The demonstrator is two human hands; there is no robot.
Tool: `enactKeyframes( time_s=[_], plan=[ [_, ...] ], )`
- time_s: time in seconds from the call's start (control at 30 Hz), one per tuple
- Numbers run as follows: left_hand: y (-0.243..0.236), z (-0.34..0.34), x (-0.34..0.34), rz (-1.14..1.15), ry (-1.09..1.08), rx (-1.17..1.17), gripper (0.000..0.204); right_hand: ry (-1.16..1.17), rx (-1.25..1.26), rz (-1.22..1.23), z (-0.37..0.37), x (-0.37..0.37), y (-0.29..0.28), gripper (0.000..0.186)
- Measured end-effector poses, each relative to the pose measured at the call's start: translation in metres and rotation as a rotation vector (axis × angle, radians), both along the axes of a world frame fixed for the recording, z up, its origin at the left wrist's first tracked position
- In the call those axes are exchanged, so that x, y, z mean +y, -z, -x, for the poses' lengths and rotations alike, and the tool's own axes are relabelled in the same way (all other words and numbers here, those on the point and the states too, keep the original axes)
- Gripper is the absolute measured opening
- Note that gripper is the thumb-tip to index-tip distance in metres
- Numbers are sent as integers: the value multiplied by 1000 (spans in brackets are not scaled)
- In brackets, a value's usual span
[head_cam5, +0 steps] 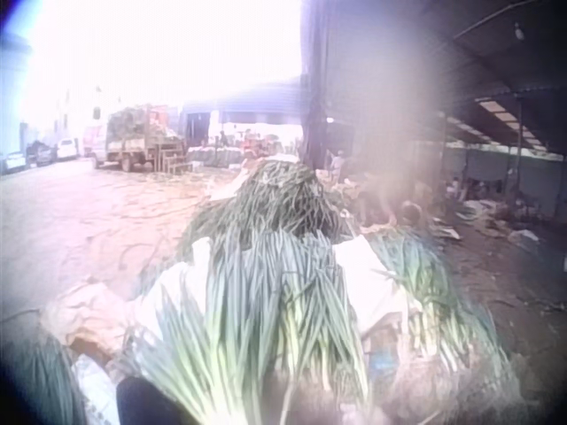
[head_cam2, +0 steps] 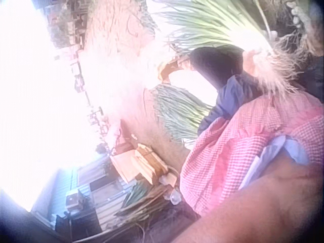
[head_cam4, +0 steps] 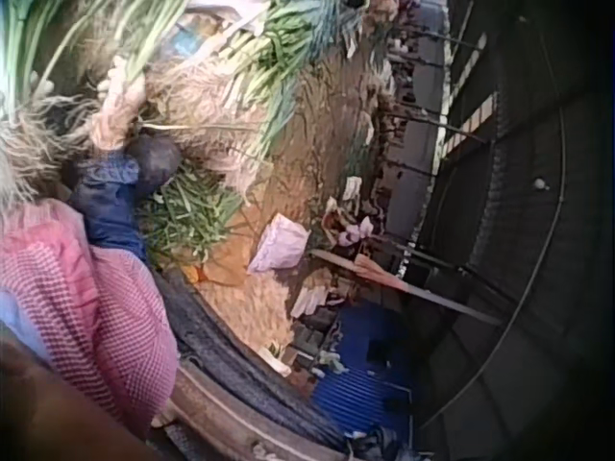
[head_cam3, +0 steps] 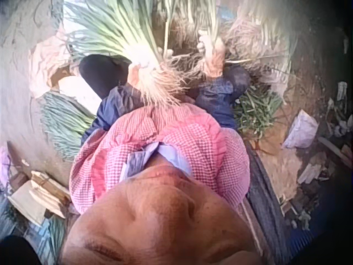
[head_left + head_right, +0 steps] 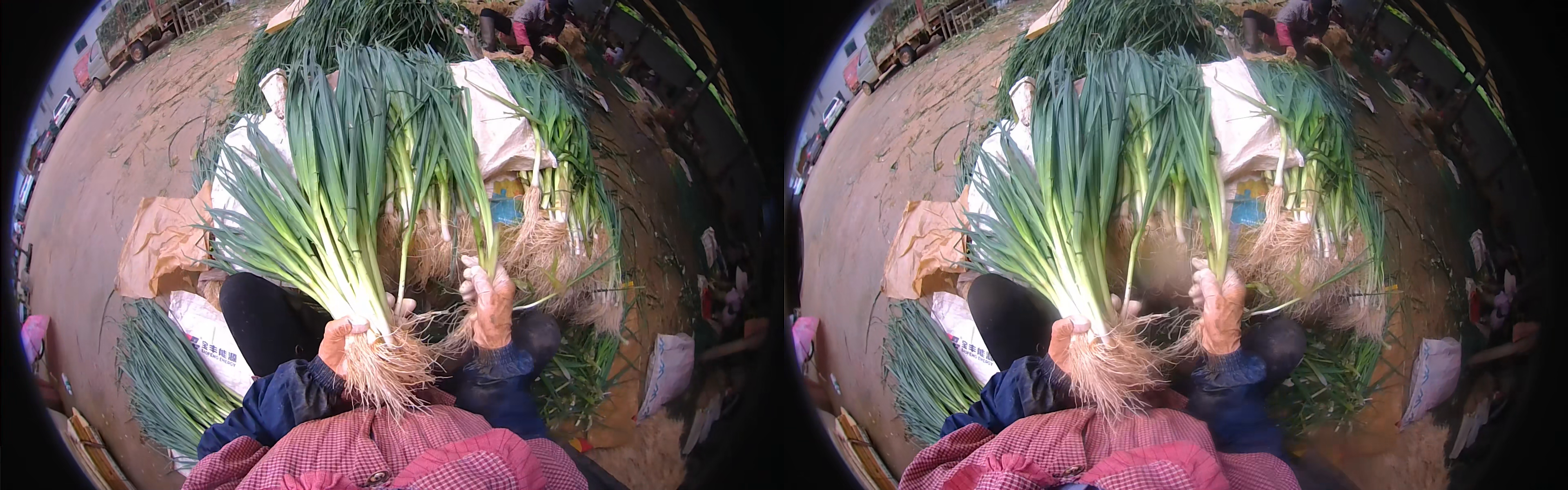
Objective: The person peels and cleans scallions by hand, removes outer leaves from individual stalks, gathers them into bunches, and unfolds packaging sheets on the ground.
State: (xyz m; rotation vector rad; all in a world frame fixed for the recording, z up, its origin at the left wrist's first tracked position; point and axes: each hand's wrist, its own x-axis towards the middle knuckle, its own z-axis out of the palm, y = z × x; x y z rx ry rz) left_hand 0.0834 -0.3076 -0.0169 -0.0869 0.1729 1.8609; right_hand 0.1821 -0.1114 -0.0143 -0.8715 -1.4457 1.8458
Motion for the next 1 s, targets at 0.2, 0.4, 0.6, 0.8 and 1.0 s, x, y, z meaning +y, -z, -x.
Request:
enactKeyframes(
  time_s=[0.2,0.4,0.6,0.8,1.0],
  plan=[
    [13,-10,10,3,86,7,54,-268,-305,-626,56,20,58,21],
    [30,-7,-3,153,27,66,56,-212,40,39,26,-20,-6,14],
    [18,-5,-2,77,53,41,54,-282,-82,-251,52,-10,6,24],
    [2,-9,-8,-30,61,26,55,92,-394,-592,65,54,-45,44],
    [15,-2,-7,-16,-7,47,62,-291,-387,-277,67,38,-16,25]
  ],
)
